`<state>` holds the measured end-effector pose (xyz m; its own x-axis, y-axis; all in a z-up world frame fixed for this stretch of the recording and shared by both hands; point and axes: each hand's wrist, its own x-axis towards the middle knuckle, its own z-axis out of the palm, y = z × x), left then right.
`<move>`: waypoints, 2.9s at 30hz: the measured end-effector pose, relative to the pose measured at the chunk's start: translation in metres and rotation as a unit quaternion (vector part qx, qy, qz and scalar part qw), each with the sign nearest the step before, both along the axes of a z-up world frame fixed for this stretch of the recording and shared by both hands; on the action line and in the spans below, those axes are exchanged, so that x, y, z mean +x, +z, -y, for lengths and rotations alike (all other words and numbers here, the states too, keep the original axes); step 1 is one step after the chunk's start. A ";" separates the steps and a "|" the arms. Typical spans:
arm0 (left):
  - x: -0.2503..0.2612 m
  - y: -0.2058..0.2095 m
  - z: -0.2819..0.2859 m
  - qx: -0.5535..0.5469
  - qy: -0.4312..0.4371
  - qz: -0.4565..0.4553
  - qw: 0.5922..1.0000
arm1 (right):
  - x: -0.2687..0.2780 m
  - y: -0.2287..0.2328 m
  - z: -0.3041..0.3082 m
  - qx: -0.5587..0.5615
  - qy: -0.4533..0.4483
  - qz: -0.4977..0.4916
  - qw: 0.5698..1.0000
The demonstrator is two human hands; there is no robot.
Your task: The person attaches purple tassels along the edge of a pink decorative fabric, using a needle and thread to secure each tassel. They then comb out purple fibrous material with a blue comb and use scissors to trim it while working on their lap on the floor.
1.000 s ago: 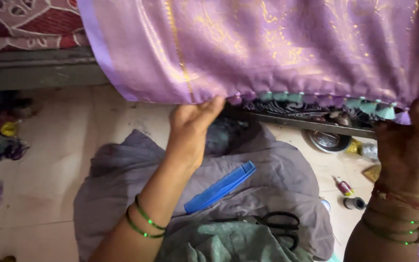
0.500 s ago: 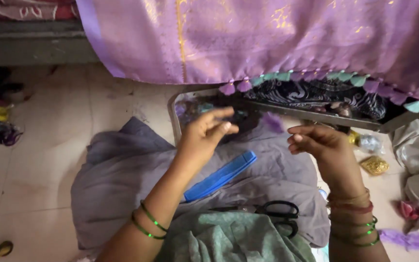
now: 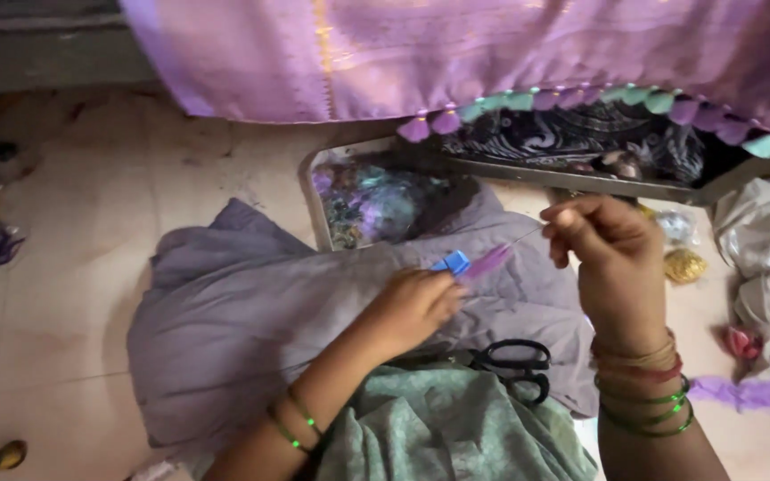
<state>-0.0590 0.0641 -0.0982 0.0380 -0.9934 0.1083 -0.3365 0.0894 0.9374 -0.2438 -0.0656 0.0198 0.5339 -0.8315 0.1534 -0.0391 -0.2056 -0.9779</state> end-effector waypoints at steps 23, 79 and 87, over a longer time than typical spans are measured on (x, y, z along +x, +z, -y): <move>0.029 -0.056 -0.024 -0.095 0.118 0.296 0.943 | -0.218 -0.184 0.041 -0.180 -0.244 -0.433 0.849; 0.187 0.101 -0.312 -0.207 0.513 -0.005 0.833 | -0.015 -0.135 0.039 -0.559 0.344 -0.394 0.643; 0.216 0.132 -0.371 -0.197 0.571 0.117 0.789 | 0.112 -0.006 -0.075 -0.537 0.370 -0.209 0.729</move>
<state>0.1572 0.4351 0.0335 0.8160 -0.2144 0.5368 -0.5682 -0.1276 0.8129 -0.1321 0.0095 0.0139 0.9618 0.1879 0.1989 0.2230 -0.9595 -0.1719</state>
